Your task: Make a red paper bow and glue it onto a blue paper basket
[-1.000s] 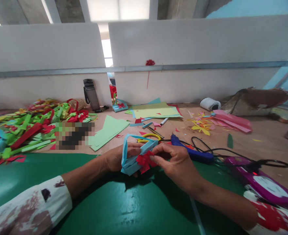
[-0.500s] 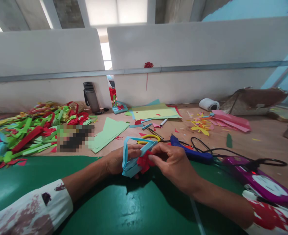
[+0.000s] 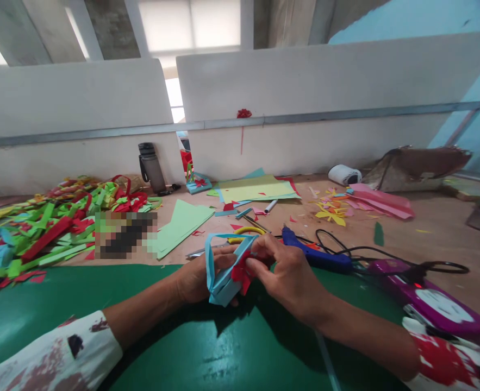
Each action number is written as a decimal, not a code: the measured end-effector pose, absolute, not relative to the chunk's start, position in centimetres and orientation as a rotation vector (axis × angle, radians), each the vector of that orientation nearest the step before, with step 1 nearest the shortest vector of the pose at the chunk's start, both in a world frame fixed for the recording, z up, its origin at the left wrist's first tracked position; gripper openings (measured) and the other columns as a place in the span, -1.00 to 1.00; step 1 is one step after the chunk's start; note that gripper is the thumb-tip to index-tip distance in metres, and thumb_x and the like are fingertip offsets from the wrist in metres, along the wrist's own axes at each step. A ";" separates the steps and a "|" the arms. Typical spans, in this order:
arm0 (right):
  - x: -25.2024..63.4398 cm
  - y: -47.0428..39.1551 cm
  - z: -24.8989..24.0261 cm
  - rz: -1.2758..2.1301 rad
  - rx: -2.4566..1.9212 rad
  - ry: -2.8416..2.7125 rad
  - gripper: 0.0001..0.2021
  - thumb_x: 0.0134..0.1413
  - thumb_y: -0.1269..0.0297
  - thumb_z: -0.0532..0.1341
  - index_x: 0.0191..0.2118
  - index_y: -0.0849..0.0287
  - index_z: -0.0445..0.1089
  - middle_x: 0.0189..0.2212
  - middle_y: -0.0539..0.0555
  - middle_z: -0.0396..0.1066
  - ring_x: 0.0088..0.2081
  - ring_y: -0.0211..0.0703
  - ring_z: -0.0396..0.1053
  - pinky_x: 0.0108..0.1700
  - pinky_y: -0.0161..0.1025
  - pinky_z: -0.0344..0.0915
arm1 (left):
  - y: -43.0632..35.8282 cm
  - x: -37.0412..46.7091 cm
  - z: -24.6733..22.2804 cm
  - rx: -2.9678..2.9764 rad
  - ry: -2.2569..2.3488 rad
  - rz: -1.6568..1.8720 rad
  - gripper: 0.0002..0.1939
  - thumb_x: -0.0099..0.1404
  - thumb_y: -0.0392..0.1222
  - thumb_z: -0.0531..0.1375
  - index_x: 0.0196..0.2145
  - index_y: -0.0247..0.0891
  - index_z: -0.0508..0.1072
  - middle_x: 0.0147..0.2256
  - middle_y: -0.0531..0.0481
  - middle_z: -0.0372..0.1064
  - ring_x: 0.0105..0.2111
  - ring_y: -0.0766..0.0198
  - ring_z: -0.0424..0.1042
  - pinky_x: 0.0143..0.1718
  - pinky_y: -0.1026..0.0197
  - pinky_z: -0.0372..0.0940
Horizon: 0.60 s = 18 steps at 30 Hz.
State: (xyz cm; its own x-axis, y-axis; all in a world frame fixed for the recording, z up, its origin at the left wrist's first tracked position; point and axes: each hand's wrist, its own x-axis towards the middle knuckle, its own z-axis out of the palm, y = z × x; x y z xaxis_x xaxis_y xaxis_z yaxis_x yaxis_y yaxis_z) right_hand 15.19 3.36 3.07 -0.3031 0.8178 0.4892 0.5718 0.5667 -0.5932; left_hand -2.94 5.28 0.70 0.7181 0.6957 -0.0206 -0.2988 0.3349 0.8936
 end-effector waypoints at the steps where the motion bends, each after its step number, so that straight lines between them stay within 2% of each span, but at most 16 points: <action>1: 15.2 3.4 3.0 0.373 -1.112 -2.013 -0.92 0.00 0.40 0.20 -0.34 0.14 0.26 -0.50 -0.03 0.40 -0.46 -0.20 0.36 -0.39 -0.26 0.24 | 5.2 -2.9 0.6 1.034 0.442 0.682 -0.60 0.21 -0.07 0.20 -0.04 -0.32 0.38 -0.36 -0.11 0.37 -0.49 0.23 0.43 -0.57 0.21 0.43; 10: 15.5 3.3 2.6 0.206 -1.062 -2.098 -0.93 0.04 0.41 0.20 -0.38 0.16 0.27 -0.50 -0.02 0.40 -0.48 -0.19 0.36 -0.40 -0.25 0.24 | 4.9 -3.3 0.3 0.978 0.407 0.719 -0.61 0.22 -0.08 0.20 -0.05 -0.34 0.39 -0.33 -0.13 0.40 -0.47 0.22 0.45 -0.54 0.19 0.44; 18: 15.9 3.4 2.3 0.121 -0.941 -2.126 -0.92 0.07 0.43 0.20 -0.27 0.20 0.36 -0.41 0.04 0.47 -0.40 -0.15 0.41 -0.34 -0.21 0.30 | 5.0 -3.6 0.0 0.908 0.395 0.730 -0.67 0.24 -0.13 0.18 -0.07 -0.34 0.40 -0.33 -0.15 0.42 -0.44 0.18 0.46 -0.54 0.17 0.44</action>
